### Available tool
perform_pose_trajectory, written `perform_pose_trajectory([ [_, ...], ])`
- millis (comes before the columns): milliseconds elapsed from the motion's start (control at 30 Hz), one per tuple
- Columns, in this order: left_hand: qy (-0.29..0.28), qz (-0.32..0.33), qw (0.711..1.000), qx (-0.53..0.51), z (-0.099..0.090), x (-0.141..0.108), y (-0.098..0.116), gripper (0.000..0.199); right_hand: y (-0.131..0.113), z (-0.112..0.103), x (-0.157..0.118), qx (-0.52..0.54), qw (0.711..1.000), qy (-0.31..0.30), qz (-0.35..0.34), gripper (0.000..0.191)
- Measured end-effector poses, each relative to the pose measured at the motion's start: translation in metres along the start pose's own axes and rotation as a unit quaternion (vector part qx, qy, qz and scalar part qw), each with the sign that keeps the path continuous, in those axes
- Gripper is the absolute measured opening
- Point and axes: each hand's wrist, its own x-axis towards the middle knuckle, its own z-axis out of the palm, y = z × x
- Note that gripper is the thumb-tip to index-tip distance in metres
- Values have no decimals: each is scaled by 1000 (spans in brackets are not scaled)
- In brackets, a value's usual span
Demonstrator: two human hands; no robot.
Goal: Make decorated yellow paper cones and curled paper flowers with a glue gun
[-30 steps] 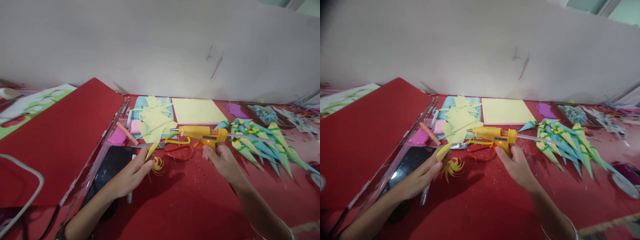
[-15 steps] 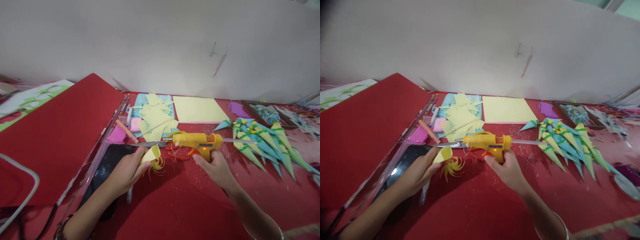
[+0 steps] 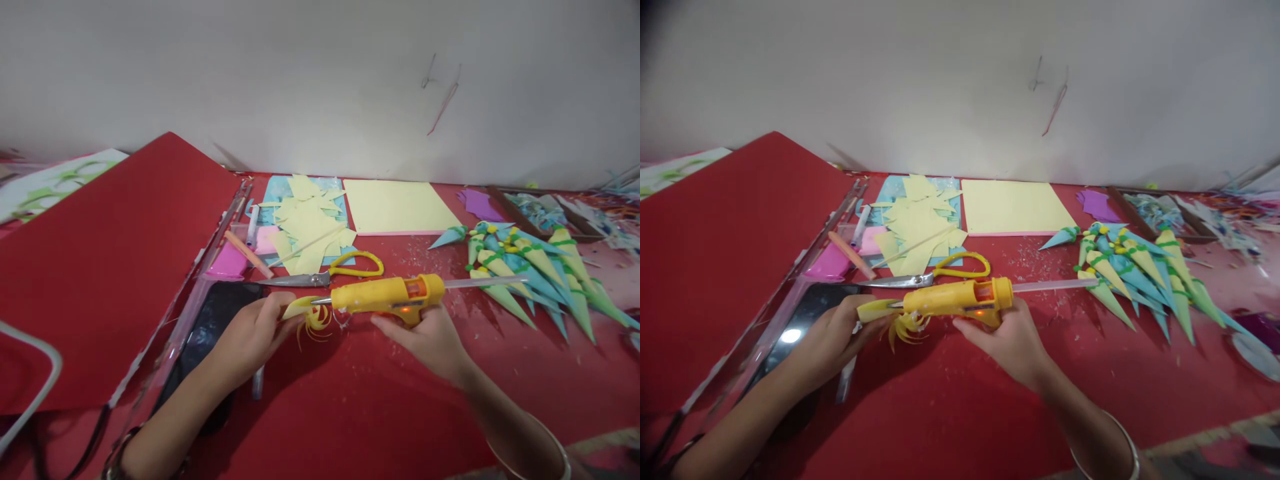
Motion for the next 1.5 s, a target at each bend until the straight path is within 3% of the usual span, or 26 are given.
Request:
perform_pose_trajectory([
  [233, -17, 15, 1000, -3, 0, 0, 3, 23, 4, 2, 0, -17, 1000, 10, -15, 16],
  [467, -61, 59, 994, -69, -4, -2, -6, 40, 4, 2, -1, 4, 1000, 5, -4, 15],
  [633, -86, 53, 994, -34, -2, -1, -4, 47, 4, 3, -2, 1, 1000, -1, 20, 16],
  [1000, 62, 204, 975, 68, -5, 3, -4, 40, 5, 3, -6, 30, 997, -66, 33, 22],
  [1133, 69, 221, 970, 74, -6, 3, -4, 36, 2, 3, -6, 35, 995, -87, 23, 15],
  [1367, 83, 253, 959, 95, -10, 4, -2, 29, 0, 2, -5, 59, 991, -97, 70, 2],
  [1500, 80, 270, 955, 96, -10, 2, -3, 27, 3, 1, -6, 41, 990, -98, 92, 8],
])
